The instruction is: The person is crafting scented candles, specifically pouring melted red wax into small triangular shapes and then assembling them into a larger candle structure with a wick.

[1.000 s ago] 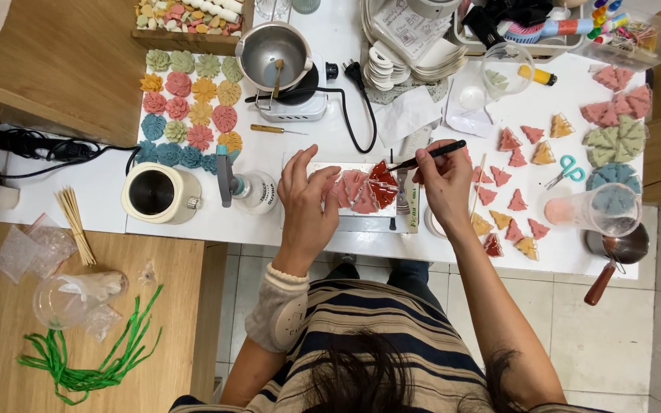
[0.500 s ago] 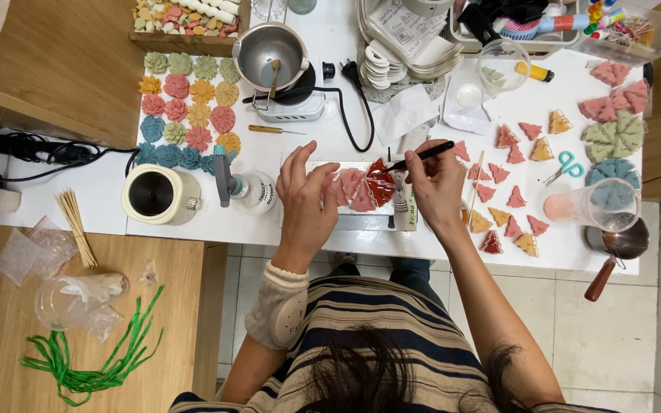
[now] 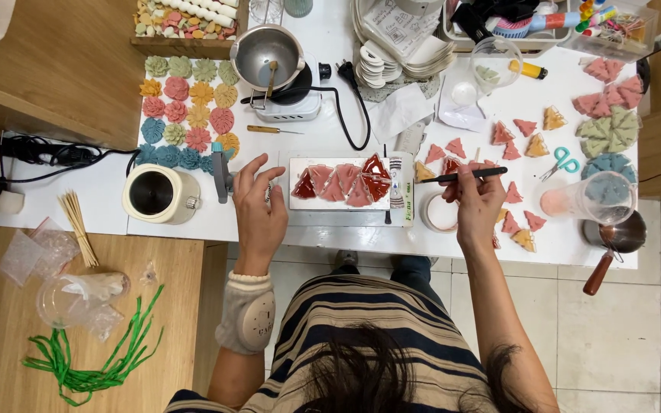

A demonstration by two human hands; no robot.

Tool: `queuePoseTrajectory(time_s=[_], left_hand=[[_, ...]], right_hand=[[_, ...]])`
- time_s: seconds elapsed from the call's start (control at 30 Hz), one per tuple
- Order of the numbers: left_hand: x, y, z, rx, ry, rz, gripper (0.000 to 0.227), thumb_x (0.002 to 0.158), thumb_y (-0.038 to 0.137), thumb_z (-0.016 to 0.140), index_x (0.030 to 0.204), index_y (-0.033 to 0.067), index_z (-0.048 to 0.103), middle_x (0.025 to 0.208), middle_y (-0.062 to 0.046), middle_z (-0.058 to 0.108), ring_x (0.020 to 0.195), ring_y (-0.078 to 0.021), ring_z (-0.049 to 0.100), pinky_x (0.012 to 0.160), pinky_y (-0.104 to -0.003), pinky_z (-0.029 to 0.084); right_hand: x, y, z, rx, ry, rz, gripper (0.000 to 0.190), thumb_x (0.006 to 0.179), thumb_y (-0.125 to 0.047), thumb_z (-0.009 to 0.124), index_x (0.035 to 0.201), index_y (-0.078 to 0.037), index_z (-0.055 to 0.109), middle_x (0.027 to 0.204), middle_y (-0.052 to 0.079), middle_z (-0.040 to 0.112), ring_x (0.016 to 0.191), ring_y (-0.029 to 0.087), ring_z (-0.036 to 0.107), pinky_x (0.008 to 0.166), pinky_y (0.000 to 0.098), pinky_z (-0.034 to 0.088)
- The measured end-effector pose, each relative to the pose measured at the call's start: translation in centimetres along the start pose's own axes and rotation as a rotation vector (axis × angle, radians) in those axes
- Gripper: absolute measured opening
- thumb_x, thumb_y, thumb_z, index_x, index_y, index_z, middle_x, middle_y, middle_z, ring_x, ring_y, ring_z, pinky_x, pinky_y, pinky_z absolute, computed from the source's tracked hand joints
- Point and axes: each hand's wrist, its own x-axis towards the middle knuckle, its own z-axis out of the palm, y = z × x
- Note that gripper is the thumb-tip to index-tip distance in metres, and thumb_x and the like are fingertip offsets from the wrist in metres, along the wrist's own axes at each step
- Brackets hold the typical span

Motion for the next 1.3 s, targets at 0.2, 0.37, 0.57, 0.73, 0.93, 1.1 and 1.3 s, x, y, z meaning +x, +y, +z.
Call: queuePoseTrajectory(time_s=[0.2, 0.37, 0.57, 0.73, 0.93, 1.1, 1.3], left_hand=[[-1.1, -0.5, 0.0, -0.005, -0.015, 0.001, 0.027, 0.091, 0.001, 0.061, 0.116, 0.0014, 0.069, 0.138, -0.018, 0.06, 0.128, -0.0377, 0.054, 0.111, -0.047, 0.041], [-1.4, 0.9, 0.0, -0.023, -0.011, 0.029, 0.026, 0.091, 0.0, 0.062, 0.116, 0.0013, 0.07, 0.136, -0.018, 0.06, 0.127, -0.0374, 0.055, 0.109, -0.047, 0.043], [-1.2, 2.1, 0.4, -0.04, 0.0, 0.054, 0.024, 0.091, 0.0, 0.063, 0.114, 0.0015, 0.071, 0.135, -0.017, 0.062, 0.127, -0.0359, 0.056, 0.108, -0.046, 0.044], [-0.8, 3.0, 1.1, -0.05, -0.017, 0.084, 0.023, 0.092, -0.001, 0.063, 0.114, 0.0006, 0.072, 0.133, -0.016, 0.063, 0.127, -0.036, 0.056, 0.107, -0.045, 0.046], [-0.6, 3.9, 1.6, -0.107, -0.052, 0.087, 0.024, 0.091, -0.004, 0.062, 0.114, -0.0012, 0.071, 0.133, -0.018, 0.061, 0.124, -0.0339, 0.058, 0.098, -0.039, 0.055], [-1.0, 4.2, 1.2, -0.103, -0.049, 0.079, 0.025, 0.091, -0.004, 0.062, 0.113, 0.0002, 0.072, 0.133, -0.018, 0.061, 0.123, -0.0326, 0.058, 0.096, -0.037, 0.057], [-1.7, 3.4, 0.6, -0.015, -0.028, 0.083, 0.022, 0.091, 0.0, 0.065, 0.112, 0.0024, 0.073, 0.134, -0.016, 0.062, 0.126, -0.0349, 0.056, 0.107, -0.045, 0.046]], right_hand=[[-1.3, 0.4, -0.8, -0.038, 0.062, 0.004, 0.015, 0.107, -0.017, 0.061, 0.103, -0.003, 0.059, 0.078, 0.011, 0.067, 0.061, 0.012, 0.059, 0.056, 0.0262, 0.048], [-2.1, 1.1, -2.8, -0.059, 0.124, 0.031, 0.025, 0.108, -0.024, 0.063, 0.1, 0.0, 0.064, 0.078, 0.009, 0.07, 0.062, 0.011, 0.06, 0.057, 0.0231, 0.045], [-4.0, 2.0, -3.2, -0.206, 0.132, -0.028, 0.027, 0.106, -0.021, 0.067, 0.115, 0.004, 0.075, 0.083, 0.003, 0.069, 0.072, 0.008, 0.058, 0.063, 0.0222, 0.044], [-4.6, 4.9, -0.5, -0.262, 0.112, -0.032, 0.021, 0.094, -0.007, 0.072, 0.111, 0.005, 0.074, 0.089, 0.002, 0.076, 0.08, 0.009, 0.068, 0.071, 0.021, 0.052], [-3.3, 9.2, 1.4, -0.01, 0.148, 0.003, 0.01, 0.09, -0.004, 0.072, 0.092, 0.004, 0.068, 0.086, 0.001, 0.073, 0.082, 0.008, 0.072, 0.073, 0.0203, 0.056], [-2.5, 8.7, 3.4, -0.298, 0.219, 0.041, 0.019, 0.089, -0.014, 0.08, 0.086, 0.002, 0.069, 0.074, 0.003, 0.068, 0.06, 0.008, 0.053, 0.056, 0.0239, 0.043], [-2.2, 9.8, 5.4, -0.578, 0.216, -0.222, 0.019, 0.082, -0.018, 0.082, 0.079, -0.002, 0.071, 0.079, 0.007, 0.071, 0.082, 0.021, 0.063, 0.079, 0.0373, 0.049]])
